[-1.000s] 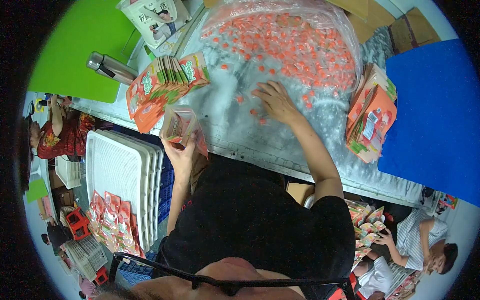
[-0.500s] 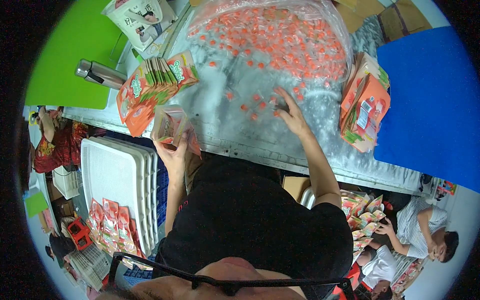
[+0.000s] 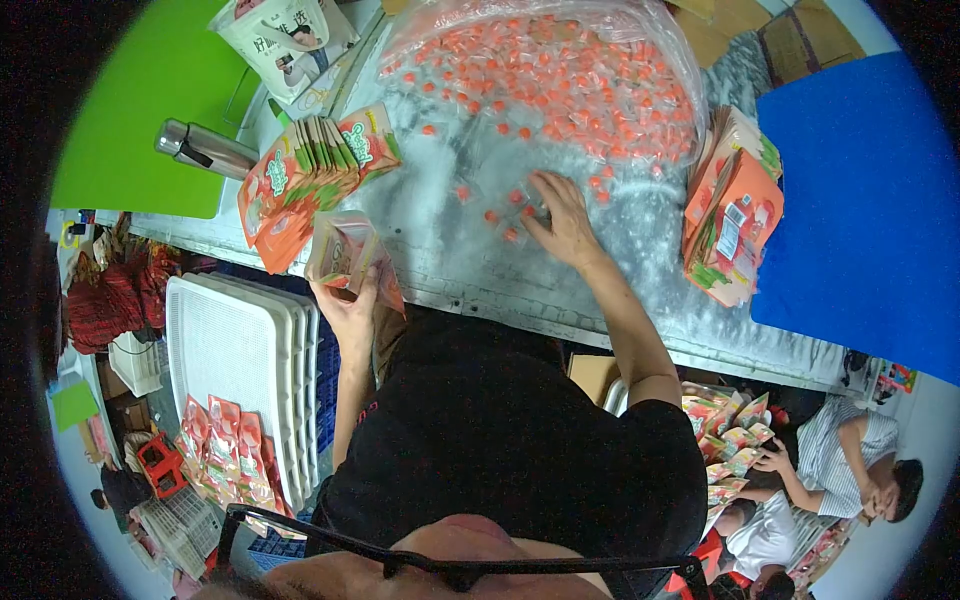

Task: Packaging individual candies into plastic bags and organizing them into trays.

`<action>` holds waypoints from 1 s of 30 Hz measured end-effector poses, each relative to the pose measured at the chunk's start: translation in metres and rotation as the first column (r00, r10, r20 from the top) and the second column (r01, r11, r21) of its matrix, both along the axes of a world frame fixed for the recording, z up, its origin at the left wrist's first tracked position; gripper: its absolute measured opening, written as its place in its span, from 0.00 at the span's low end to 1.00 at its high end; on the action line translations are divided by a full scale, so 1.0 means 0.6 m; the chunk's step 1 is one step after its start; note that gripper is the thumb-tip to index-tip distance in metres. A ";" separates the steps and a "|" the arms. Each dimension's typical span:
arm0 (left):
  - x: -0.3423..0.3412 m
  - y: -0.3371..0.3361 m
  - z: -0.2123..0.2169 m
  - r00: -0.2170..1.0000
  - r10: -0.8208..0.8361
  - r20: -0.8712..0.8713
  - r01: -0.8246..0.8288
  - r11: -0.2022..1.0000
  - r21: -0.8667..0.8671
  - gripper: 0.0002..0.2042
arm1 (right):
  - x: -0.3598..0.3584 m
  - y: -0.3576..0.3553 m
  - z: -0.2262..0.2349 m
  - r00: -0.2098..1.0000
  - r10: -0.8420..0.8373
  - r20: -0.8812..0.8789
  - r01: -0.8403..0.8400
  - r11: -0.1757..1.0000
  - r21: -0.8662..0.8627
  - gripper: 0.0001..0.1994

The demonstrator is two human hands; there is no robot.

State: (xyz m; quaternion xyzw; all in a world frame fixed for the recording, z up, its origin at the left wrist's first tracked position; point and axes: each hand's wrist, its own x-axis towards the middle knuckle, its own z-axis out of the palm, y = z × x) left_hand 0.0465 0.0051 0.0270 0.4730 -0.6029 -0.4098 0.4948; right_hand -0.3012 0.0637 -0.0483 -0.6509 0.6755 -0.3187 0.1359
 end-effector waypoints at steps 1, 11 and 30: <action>0.000 0.000 -0.001 1.000 -0.012 -0.010 0.012 1.000 0.001 0.35 | 0.002 -0.002 -0.001 0.999 -0.033 0.014 0.033 0.999 0.009 0.37; -0.015 0.002 0.017 1.000 -0.015 -0.014 0.016 0.998 0.065 0.36 | 0.045 -0.007 0.012 0.932 0.151 -0.330 -0.178 0.983 -0.051 0.31; -0.066 0.010 -0.010 0.956 -0.292 0.015 0.291 0.950 -0.111 0.41 | 0.077 -0.027 0.078 0.072 -0.078 0.994 0.327 0.944 0.050 0.06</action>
